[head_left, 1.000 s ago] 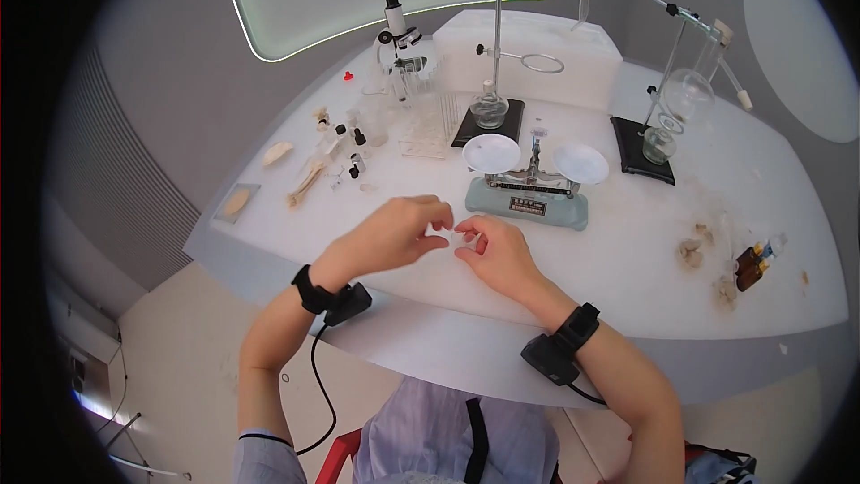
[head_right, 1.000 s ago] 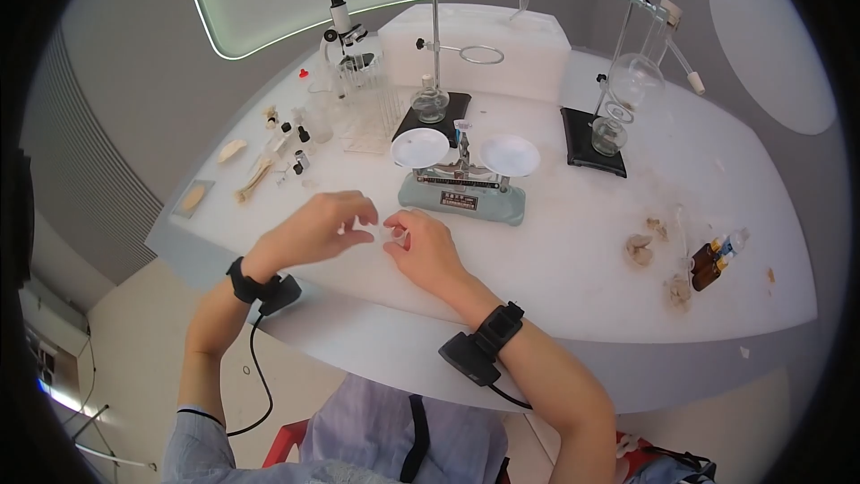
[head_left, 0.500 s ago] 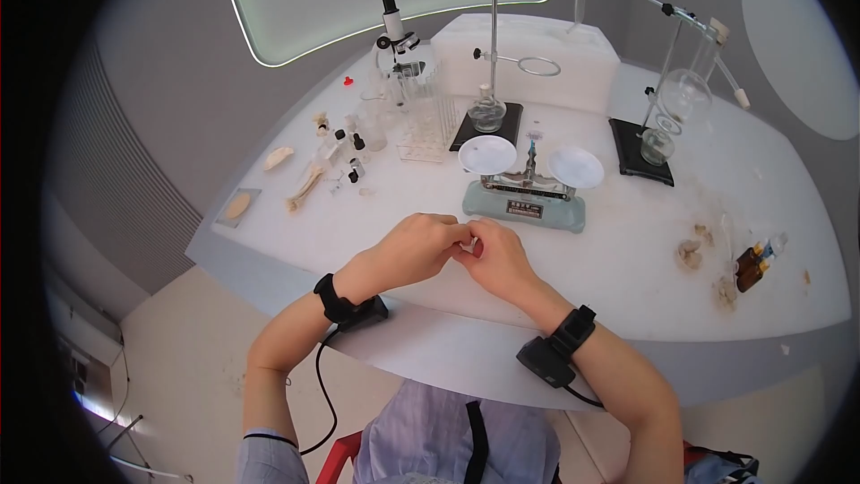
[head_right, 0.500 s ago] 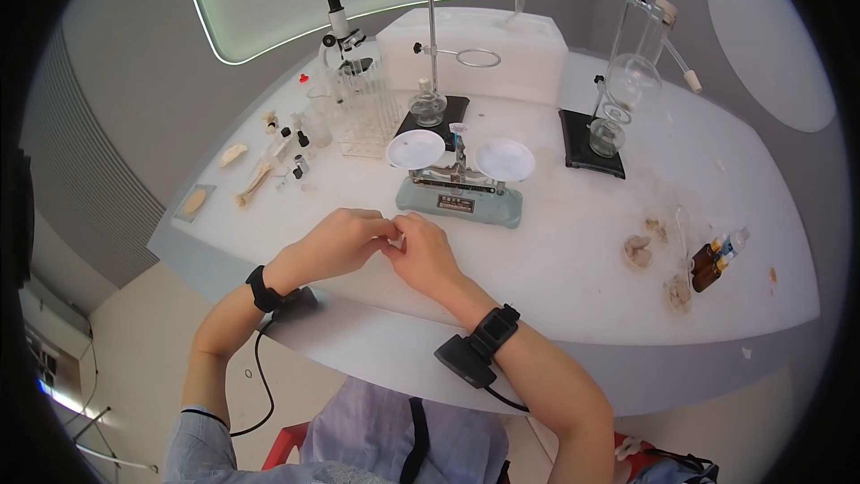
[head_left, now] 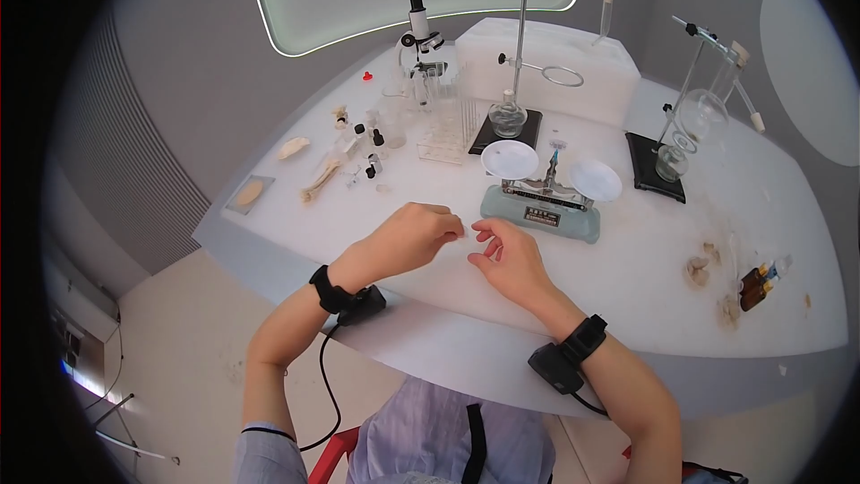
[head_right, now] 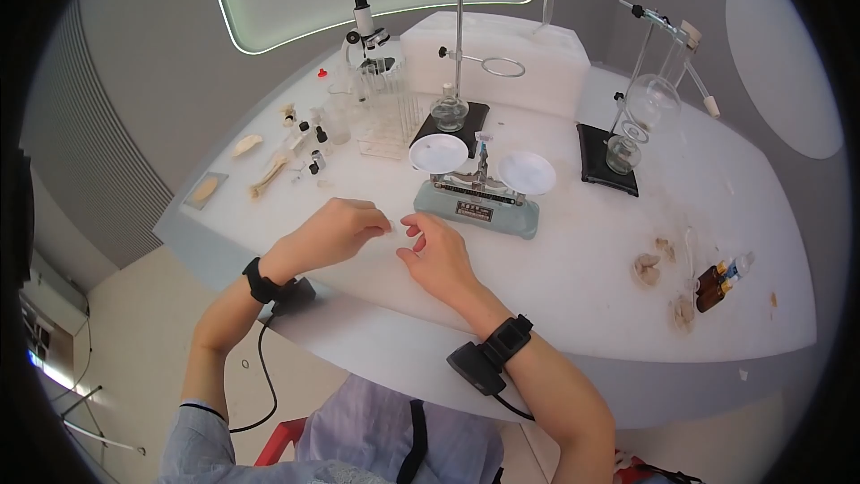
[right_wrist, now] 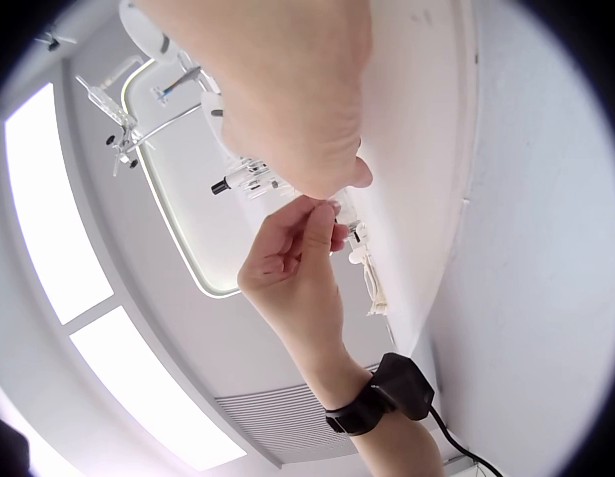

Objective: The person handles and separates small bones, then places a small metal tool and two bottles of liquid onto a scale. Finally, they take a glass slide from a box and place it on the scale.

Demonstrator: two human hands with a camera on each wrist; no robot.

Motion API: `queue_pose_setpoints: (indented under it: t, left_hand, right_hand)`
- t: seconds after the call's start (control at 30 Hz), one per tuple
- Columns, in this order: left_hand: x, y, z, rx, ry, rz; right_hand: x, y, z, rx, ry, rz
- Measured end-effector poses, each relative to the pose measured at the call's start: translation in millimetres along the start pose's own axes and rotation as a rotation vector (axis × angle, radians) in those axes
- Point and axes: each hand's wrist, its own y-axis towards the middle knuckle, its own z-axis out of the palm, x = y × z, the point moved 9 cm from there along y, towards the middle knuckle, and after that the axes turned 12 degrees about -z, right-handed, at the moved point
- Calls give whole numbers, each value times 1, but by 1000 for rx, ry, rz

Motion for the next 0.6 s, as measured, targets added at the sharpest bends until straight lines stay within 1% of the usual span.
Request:
queue_pose_setpoints:
  t: [0.1,0.13,0.17,0.2,0.27,0.3,0.4,0.47,0.6]
  left_hand:
    - [34,-8,-32,-102,149,-99]
    - [56,-11,-43,-147,147,-149]
    - [80,-12,-56,-180,148,-236]
    - [104,-15,-66,-207,138,-367]
    - [157,-15,-77,-249,165,-450]
    - [175,-16,-81,-268,153,-499]
    - [192,-10,-78,-246,152,-545]
    - [198,-5,-72,-261,186,-523]
    - [207,0,-64,-317,267,-498]
  right_hand:
    - [-1,0,0,24,-27,-1]
    - [-1,0,0,23,-30,-4]
    - [-1,0,1,23,-30,-6]
    - [-2,-1,1,23,-27,-5]
    - [-5,0,2,11,-30,1]
    - [-6,0,3,13,-28,-4]
    - [-4,0,0,5,-68,-46]
    - [-2,0,0,16,-39,-12]
    - [-2,0,0,21,-46,0]
